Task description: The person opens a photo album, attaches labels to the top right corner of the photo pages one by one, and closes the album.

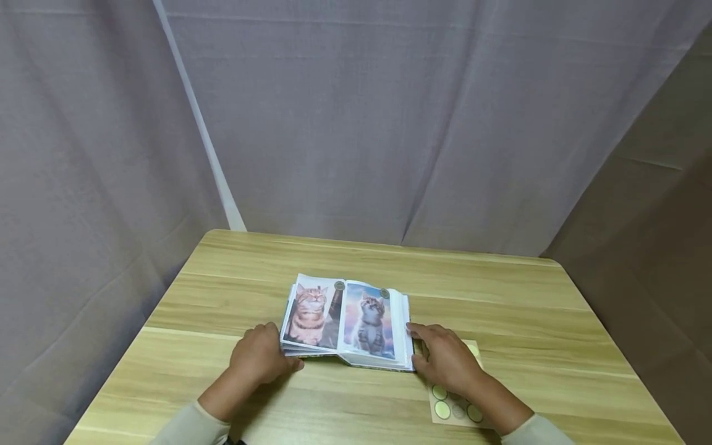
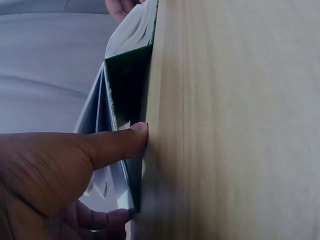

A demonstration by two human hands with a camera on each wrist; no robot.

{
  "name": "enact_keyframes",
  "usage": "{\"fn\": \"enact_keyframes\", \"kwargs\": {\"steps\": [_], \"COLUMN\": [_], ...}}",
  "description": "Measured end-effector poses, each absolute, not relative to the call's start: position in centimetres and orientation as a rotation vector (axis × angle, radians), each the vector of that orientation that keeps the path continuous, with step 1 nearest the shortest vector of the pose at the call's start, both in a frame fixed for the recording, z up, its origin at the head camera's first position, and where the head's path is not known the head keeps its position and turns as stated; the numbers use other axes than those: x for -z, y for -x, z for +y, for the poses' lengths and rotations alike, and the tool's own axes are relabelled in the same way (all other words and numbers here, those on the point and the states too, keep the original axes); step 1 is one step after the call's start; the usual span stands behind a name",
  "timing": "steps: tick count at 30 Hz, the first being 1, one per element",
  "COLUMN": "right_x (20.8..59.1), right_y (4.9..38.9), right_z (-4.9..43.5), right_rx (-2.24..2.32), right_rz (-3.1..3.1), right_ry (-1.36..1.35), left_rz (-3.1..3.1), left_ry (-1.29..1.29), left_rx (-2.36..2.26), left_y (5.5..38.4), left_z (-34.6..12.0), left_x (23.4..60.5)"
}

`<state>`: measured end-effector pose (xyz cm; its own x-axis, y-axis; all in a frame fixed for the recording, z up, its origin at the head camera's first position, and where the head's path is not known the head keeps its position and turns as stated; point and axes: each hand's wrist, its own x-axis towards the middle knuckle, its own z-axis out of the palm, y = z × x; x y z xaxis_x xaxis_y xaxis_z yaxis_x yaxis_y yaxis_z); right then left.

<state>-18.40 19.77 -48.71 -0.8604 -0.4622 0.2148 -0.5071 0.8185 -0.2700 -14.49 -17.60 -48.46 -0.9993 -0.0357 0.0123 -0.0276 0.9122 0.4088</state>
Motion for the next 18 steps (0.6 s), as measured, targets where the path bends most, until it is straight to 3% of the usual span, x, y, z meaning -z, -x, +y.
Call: {"fn": "enact_keyframes", "kwargs": {"steps": [11,18], "right_x": [48.8,49.0], "right_y": [18.0,17.8], "right_z": [19.6,19.5], "right_rx": [-0.474,-0.458], "right_rz": [-2.874,-2.884], "right_ry": [-0.826,-0.828], "left_rz": [-2.813,-2.736], "left_ry": [0.252,0.192], "left_rx": [0.4,0.511], "left_y": [14.4,14.5], "left_z": [-17.3,-17.3], "left_x": [49.3,50.1]}}
